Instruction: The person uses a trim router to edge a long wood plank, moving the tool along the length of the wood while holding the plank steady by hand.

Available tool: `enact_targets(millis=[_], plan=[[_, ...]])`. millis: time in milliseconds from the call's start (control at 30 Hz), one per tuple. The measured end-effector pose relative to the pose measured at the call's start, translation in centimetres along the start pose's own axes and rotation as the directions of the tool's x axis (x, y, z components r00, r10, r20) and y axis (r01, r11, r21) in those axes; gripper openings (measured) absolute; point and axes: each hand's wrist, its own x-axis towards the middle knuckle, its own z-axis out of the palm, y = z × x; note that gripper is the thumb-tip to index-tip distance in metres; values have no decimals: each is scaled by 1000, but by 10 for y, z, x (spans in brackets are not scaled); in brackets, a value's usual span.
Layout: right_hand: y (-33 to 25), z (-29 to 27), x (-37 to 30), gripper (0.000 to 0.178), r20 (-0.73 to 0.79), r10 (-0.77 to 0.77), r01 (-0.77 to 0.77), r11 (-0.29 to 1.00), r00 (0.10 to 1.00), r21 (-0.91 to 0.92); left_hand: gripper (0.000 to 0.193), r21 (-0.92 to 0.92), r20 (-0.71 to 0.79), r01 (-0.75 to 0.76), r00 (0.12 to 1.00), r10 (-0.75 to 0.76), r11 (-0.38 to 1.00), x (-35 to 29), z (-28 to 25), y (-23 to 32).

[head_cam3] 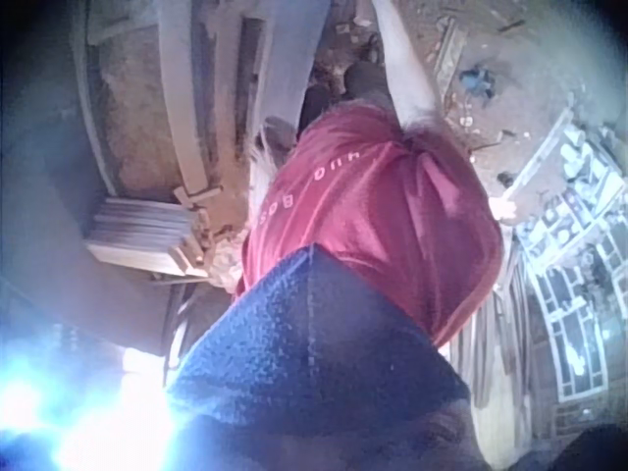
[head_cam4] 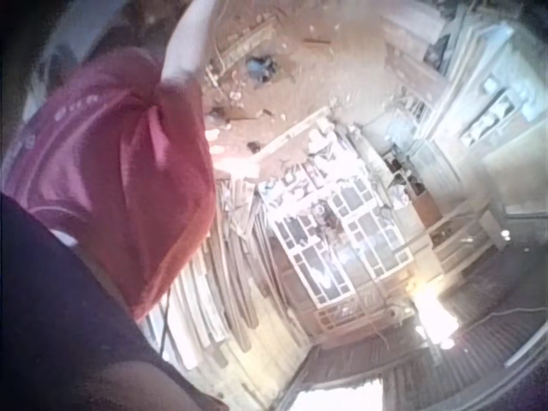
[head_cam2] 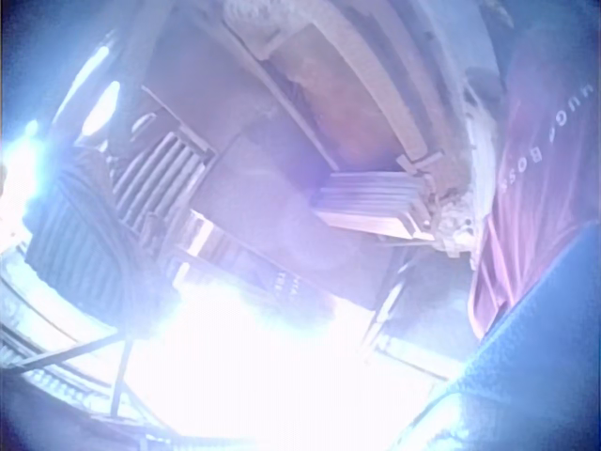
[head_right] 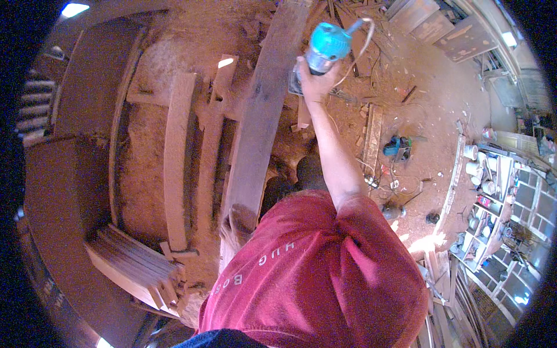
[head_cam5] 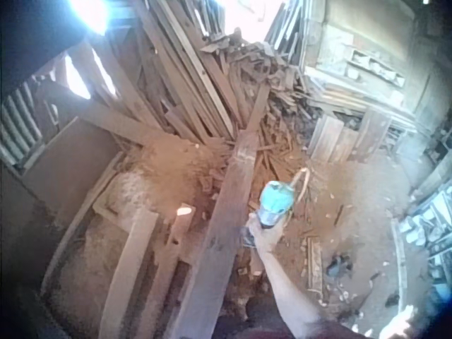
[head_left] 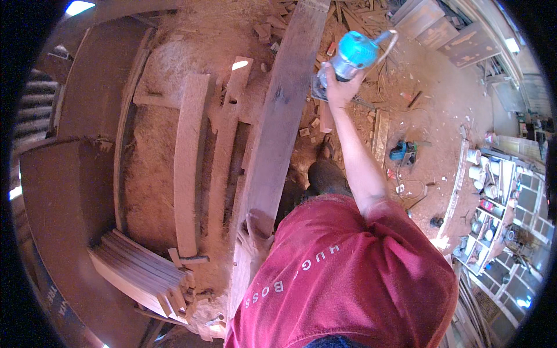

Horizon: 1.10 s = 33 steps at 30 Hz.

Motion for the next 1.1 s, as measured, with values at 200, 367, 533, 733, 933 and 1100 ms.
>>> enact_targets(millis=[200,367,533,733,933,1100], plan=[[8,32,-11,79,57,7,3,986,998,-167,106,-97,50,-29,998,34,995,37,-42,18],[9,41,-16,76,-54,-5,-5,983,999,-186,56,-353,-55,-156,988,146,923,168,-26,45],[-11,42,-23,78,8,92,-89,983,996,-158,51,-434,-123,-337,941,315,836,321,-17,154],[-2,49,-23,79,-17,65,-67,973,998,-219,52,-478,-22,-268,956,293,836,385,10,240],[29,46,-39,83,-67,-40,32,991,997,-127,54,-443,-21,-257,961,277,859,378,4,247],[66,58,-30,90,-76,-169,161,981,983,-105,53,-379,-21,-236,969,246,895,380,8,246]])
